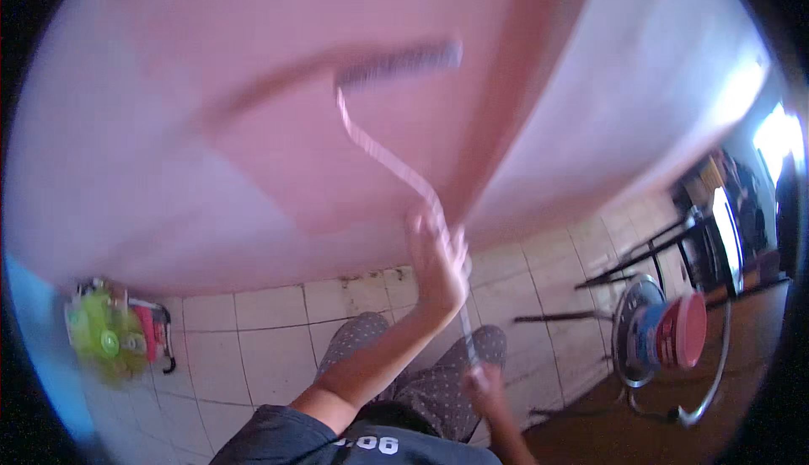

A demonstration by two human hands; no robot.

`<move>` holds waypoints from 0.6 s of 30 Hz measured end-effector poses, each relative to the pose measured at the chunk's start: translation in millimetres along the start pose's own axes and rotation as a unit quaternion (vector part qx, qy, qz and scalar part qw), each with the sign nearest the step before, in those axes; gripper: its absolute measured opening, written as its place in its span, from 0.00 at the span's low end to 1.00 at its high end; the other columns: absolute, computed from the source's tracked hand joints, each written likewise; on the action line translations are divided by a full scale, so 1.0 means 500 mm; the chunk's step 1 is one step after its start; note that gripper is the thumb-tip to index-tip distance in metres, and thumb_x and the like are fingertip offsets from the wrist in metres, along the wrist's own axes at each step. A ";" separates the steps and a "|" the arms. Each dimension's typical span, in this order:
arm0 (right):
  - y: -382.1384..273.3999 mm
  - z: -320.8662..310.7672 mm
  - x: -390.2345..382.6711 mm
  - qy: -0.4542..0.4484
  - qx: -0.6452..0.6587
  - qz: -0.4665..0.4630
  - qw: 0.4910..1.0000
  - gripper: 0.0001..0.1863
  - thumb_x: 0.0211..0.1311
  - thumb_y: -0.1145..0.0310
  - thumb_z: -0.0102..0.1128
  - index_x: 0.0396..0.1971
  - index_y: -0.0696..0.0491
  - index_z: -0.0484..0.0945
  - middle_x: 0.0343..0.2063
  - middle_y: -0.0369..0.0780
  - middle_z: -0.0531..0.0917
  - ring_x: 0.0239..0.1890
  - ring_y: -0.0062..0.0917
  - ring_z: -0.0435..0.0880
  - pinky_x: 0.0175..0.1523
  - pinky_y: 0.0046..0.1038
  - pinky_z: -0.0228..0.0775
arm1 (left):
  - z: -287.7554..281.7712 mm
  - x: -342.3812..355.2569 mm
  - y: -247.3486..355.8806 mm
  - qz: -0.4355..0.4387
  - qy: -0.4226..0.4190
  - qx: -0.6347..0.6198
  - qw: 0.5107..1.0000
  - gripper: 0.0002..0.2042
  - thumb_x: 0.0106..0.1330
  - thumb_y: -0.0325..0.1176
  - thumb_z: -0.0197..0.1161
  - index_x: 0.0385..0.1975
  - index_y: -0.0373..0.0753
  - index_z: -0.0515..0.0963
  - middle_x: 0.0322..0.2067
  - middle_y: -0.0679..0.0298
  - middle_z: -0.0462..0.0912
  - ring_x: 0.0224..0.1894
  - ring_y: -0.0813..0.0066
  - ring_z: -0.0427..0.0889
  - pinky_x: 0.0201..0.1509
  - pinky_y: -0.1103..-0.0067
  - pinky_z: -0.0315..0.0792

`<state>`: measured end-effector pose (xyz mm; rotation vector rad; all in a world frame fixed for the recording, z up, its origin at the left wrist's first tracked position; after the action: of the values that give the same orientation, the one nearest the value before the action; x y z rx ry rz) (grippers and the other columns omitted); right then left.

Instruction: Apply pink paint to an interior wall using a roller.

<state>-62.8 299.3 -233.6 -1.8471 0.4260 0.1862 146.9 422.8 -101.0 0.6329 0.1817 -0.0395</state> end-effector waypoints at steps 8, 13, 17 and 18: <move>0.104 0.361 -0.012 -0.208 -0.038 -0.143 0.967 0.17 0.58 0.59 0.57 0.20 0.59 0.76 0.16 0.46 0.76 0.19 0.36 0.74 0.27 0.36 0.64 | -0.484 -0.023 0.096 0.050 0.203 0.117 0.971 0.11 0.72 0.46 0.38 0.39 0.47 0.59 0.18 0.74 0.56 0.11 0.86 0.54 0.10 0.85 0.49; 0.062 0.505 0.078 -0.233 -0.045 -0.084 0.968 0.19 0.62 0.59 0.52 0.19 0.59 0.74 0.10 0.42 0.70 0.15 0.32 0.70 0.23 0.36 0.61 | -0.434 0.038 0.277 0.206 0.183 0.204 0.939 0.08 0.73 0.41 0.39 0.38 0.45 0.61 0.22 0.71 0.58 0.22 0.87 0.59 0.21 0.85 0.56; -0.089 0.583 0.127 -0.245 0.086 -0.103 0.960 0.20 0.62 0.57 0.53 0.19 0.57 0.73 0.09 0.40 0.68 0.15 0.28 0.71 0.23 0.36 0.61 | -0.342 0.047 0.447 0.346 0.208 0.339 0.850 0.11 0.73 0.41 0.38 0.38 0.40 0.61 0.24 0.67 0.62 0.26 0.82 0.62 0.26 0.80 0.59; -0.068 0.599 0.117 -0.253 0.097 -0.060 0.961 0.20 0.61 0.56 0.53 0.18 0.57 0.73 0.10 0.38 0.69 0.15 0.25 0.70 0.22 0.34 0.60 | -0.356 0.040 0.446 0.364 0.224 0.378 0.821 0.11 0.73 0.40 0.37 0.39 0.38 0.61 0.25 0.65 0.63 0.25 0.78 0.63 0.27 0.77 0.61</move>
<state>29.7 580.1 -317.4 -1.5553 -0.0258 0.5021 159.1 708.4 -115.2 1.4778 0.3749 0.8287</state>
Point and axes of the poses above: each hand's wrist, its own x-axis towards the middle knuckle, its own z-axis out of the palm, y = z × x, the point moved 7 cm from there along x, towards the middle knuckle
